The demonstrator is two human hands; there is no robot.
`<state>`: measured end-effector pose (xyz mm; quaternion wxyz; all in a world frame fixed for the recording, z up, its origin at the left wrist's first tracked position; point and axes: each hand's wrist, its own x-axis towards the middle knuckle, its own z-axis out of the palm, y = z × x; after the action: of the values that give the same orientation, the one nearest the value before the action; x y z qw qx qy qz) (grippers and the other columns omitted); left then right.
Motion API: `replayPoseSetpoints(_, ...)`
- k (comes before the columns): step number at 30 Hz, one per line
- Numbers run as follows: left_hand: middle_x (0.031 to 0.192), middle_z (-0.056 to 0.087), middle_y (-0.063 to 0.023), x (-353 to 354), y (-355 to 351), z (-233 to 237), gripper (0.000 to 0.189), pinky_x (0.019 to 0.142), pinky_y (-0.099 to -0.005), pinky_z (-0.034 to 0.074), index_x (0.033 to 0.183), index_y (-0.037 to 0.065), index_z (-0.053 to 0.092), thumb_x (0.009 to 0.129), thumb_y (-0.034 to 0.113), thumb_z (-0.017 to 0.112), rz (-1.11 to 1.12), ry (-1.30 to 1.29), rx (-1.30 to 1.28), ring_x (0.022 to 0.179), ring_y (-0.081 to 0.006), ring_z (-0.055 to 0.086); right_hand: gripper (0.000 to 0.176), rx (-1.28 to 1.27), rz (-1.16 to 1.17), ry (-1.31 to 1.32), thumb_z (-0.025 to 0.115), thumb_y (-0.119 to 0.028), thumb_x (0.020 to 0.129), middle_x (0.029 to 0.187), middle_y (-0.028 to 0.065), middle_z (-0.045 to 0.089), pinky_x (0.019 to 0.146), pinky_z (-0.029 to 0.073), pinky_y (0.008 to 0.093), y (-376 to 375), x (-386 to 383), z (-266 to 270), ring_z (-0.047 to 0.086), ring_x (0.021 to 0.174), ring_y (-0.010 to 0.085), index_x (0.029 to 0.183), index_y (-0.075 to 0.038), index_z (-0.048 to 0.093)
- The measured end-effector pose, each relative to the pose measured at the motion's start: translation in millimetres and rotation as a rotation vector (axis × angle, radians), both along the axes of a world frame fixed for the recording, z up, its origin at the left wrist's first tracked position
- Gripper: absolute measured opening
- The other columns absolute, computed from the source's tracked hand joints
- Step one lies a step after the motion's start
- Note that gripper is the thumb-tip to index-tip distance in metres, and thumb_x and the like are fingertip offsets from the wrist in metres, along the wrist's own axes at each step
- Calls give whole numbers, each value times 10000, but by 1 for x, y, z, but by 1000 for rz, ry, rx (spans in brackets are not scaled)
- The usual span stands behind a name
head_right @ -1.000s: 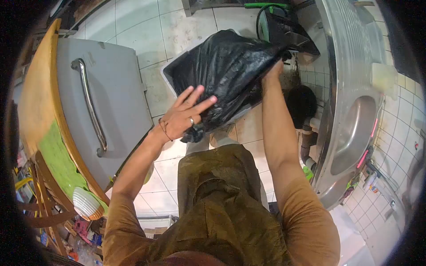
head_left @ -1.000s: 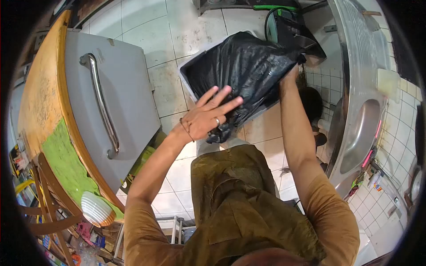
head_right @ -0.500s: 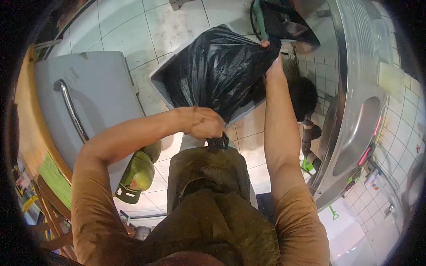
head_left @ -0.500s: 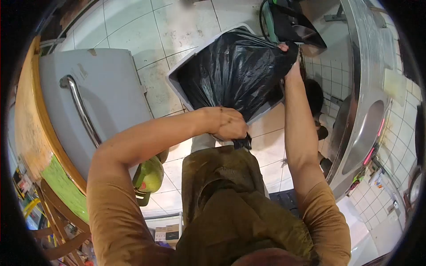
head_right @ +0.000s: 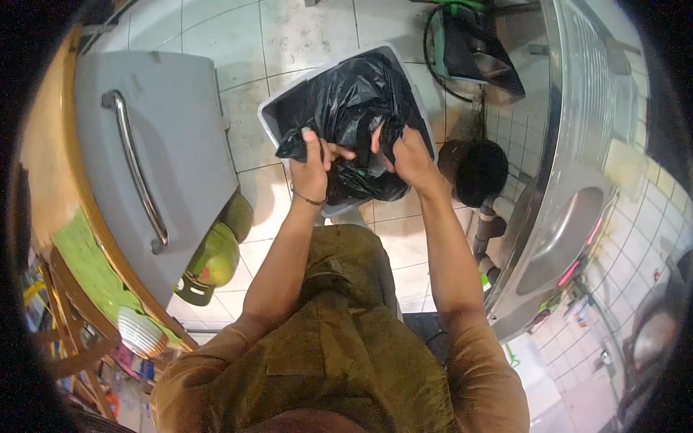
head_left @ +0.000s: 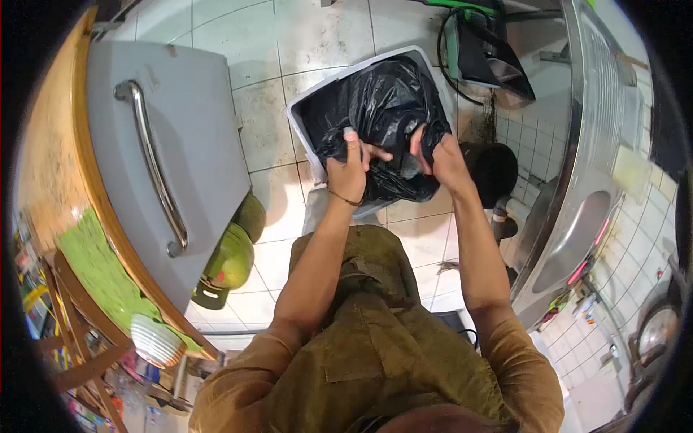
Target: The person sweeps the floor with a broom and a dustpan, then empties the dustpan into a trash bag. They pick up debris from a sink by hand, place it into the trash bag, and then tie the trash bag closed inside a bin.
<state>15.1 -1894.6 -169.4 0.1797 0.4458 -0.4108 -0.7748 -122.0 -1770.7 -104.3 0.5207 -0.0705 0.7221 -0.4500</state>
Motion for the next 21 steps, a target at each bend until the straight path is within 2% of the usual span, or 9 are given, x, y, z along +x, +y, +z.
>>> replayPoseSetpoints(3, 493, 391, -17, 6, -12, 4, 576, 392, -267, 306, 575, 91, 397, 998, 481, 396, -61, 52, 142, 394, -118, 383, 327, -197, -67, 197, 342, -273, 941, 647, 16, 496, 592, 349, 267, 23, 2, -8, 441, 615, 121, 770, -63, 526)
replayPoseSetpoints(7, 468, 361, -20, 27, -39, -3, 567, 377, -267, 284, 587, 101, 376, 1007, 482, 365, 32, 163, 300, 369, -113, 327, 247, -642, -698, -86, 370, -282, 926, 610, -19, 322, 690, 341, 288, 56, -31, -7, 282, 563, 128, 802, -87, 455)
replayPoseSetpoints(11, 745, 588, -70, 36, -30, 11, 338, 668, -283, 459, 806, -2, 580, 993, 270, 507, -143, 324, -91, 698, -142, 564, 236, -640, -940, -82, 414, -313, 909, 616, -14, 250, 708, 346, 322, 54, -47, -13, 240, 589, 132, 820, -100, 462)
replayPoseSetpoints(12, 1004, 634, -104, 44, -40, 20, 229, 906, -321, 435, 987, -36, 609, 938, 186, 591, -247, 272, -255, 977, -177, 581, 278, -915, -770, -211, 435, -306, 891, 748, 54, 480, 815, 401, 378, 61, -54, -17, 447, 728, 187, 995, -69, 539)
replayPoseSetpoints(15, 1471, 349, -167, 69, -62, 14, 1022, 1090, -373, 306, 1356, 2, 397, 547, 354, 914, -317, 309, -429, 1321, -260, 375, 478, -766, -865, -107, 415, -239, 875, 1248, 149, 541, 1062, 315, 436, 63, -59, 8, 490, 1168, 289, 1311, -53, 474)
replayPoseSetpoints(16, 1500, 271, -179, 81, -70, 5, 1149, 1106, -380, 280, 1395, 13, 327, 484, 382, 922, -331, 294, -522, 1351, -280, 320, 665, -820, -677, -147, 422, -237, 845, 1520, 143, 297, 1152, 210, 439, 83, -67, 2, 276, 1406, 292, 1476, -77, 287)
replayPoseSetpoints(19, 1557, 70, -221, 99, -81, -3, 1461, 1146, -411, 195, 1484, 47, 134, 334, 476, 927, -499, 153, -820, 1425, -331, 157, 764, -455, -544, 60, 544, -142, 774, 1507, 151, 321, 1144, 243, 412, 98, -68, -3, 276, 1401, 270, 1483, -71, 269)
replayPoseSetpoints(20, 1556, 27, -238, 97, -85, 10, 1519, 1156, -427, 164, 1495, 61, 81, 310, 511, 917, -641, 39, -930, 1438, -341, 104, 940, -289, -142, 318, 688, -77, 670, 1540, 137, 248, 1163, 210, 386, 111, -76, -13, 233, 1419, 245, 1493, -66, 233)
replayPoseSetpoints(21, 1555, -17, -254, 94, -88, 16, 1576, 1166, -443, 133, 1505, 74, 27, 286, 546, 908, -784, -84, -1039, 1452, -352, 51, 1016, -304, -77, 376, 746, -123, 631, 1550, 130, 202, 1163, 208, 389, 104, -74, -14, 215, 1424, 248, 1496, -64, 215)
